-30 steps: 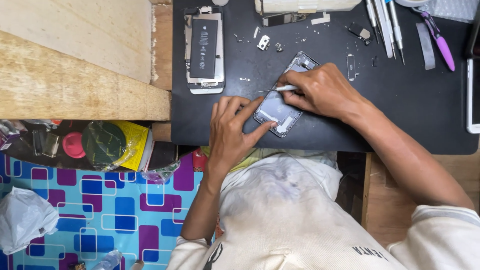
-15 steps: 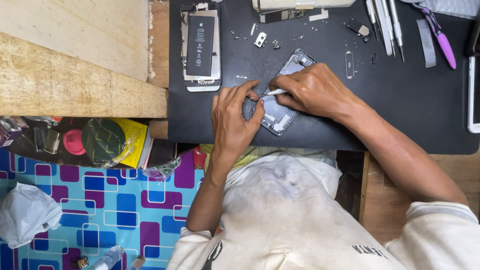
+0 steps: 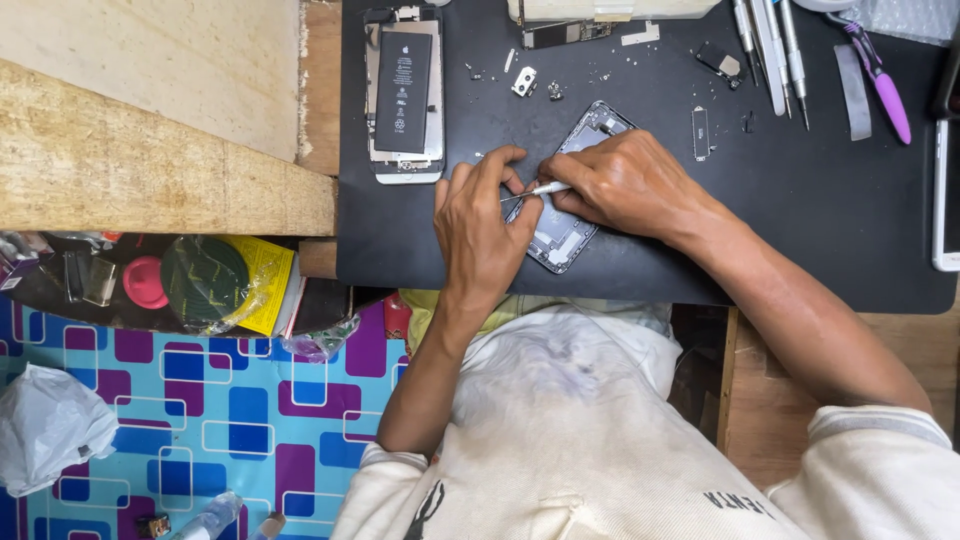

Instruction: A person is cleaning the inner frame of a mobile phone by scraping off old adhesive with a screwdriver to prepare for reassembly.

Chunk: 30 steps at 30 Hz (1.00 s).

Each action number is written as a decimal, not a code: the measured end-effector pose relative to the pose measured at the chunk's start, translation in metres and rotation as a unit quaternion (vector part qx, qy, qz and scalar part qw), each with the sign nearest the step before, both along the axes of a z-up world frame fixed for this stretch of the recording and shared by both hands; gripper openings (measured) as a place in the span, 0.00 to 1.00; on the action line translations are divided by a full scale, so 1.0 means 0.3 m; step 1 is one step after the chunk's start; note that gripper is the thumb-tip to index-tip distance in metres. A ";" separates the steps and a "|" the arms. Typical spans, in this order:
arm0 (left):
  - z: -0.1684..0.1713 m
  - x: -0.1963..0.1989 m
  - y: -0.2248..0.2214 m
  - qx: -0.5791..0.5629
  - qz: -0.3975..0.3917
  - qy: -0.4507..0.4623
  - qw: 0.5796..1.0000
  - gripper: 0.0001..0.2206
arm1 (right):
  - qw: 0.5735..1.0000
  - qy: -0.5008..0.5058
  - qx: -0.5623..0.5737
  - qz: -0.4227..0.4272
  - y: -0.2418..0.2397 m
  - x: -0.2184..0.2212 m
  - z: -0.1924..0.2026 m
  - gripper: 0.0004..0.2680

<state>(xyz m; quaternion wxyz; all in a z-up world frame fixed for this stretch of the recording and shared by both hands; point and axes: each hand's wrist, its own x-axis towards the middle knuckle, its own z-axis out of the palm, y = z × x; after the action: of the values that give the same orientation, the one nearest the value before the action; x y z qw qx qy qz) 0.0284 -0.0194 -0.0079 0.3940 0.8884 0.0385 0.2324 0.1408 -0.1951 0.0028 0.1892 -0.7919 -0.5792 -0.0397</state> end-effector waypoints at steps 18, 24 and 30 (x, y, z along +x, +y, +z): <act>-0.004 0.014 -0.027 0.039 0.027 -0.033 0.998 0.12 | 0.957 0.173 0.047 -0.228 -0.123 -0.197 0.075 0.05; -0.008 0.017 -0.029 0.029 0.027 -0.044 0.998 0.11 | 0.969 0.105 0.087 -0.206 -0.105 -0.194 0.050 0.03; -0.010 0.018 -0.030 0.026 0.024 -0.045 0.998 0.11 | 0.971 0.081 0.093 -0.207 -0.102 -0.191 0.041 0.03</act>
<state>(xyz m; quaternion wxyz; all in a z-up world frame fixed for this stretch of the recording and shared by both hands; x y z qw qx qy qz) 0.0339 -0.0283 -0.0107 0.3664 0.8857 0.0363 0.2827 0.0835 -0.2257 0.0152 0.2955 -0.8742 -0.3793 -0.0674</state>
